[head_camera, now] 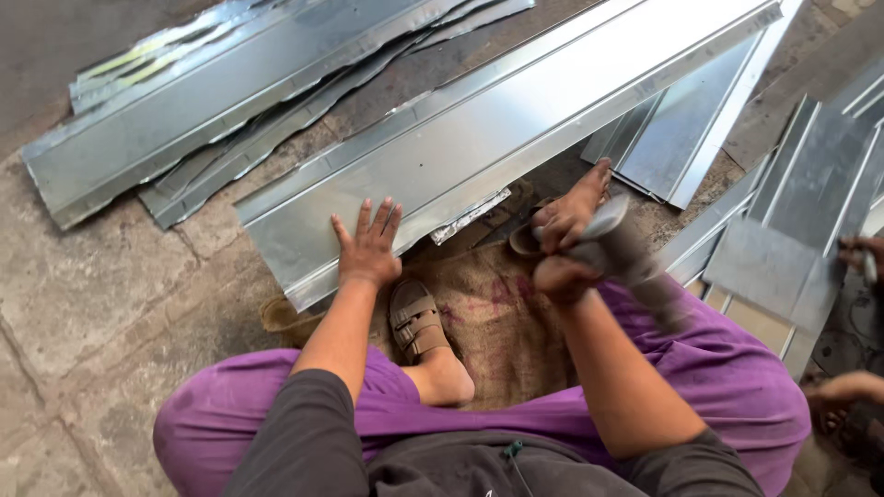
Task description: The person sits on the floor and uses a hammer to strike a long metal sheet placed on a wooden block. They repeatedly hit the metal sheet along its length, occasionally adjusting its position or flipping it over to work on different sections.
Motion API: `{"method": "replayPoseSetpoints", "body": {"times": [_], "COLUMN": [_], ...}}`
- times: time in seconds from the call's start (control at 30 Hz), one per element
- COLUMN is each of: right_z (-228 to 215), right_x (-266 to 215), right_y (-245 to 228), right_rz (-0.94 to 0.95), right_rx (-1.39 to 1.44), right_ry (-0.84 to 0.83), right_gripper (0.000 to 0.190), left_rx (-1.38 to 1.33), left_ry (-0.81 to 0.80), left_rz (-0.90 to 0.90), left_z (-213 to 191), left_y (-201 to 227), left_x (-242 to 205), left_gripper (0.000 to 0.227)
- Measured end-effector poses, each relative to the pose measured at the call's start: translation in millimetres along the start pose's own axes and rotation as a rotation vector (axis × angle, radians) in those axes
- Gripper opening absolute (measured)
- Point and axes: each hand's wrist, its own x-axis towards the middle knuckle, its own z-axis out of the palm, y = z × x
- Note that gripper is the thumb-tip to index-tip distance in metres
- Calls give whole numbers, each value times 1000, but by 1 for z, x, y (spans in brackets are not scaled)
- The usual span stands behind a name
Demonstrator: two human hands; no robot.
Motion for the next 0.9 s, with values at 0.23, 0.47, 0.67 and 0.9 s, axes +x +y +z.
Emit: {"method": "replayPoseSetpoints", "body": {"times": [0.23,0.47,0.67,0.9], "right_z": [36,26,51,32], "right_x": [-16,-10,-17,-26], "right_y": [31,11,-14,14], "right_rz": [401,-307,354,203], "right_rx": [-562,229,-589,309], "right_ry": [-144,67,-227,52], "right_gripper": [39,44,38,42], "left_rx": [28,-51,27,-48], "left_ry": [136,6,79,8], "left_rz": [7,3,6,-9], "left_z": [5,-3,-10,-6], "left_y": [3,0,3,3], "left_x": [4,-1,-4,-4], "left_gripper": [92,92,97,97]}}
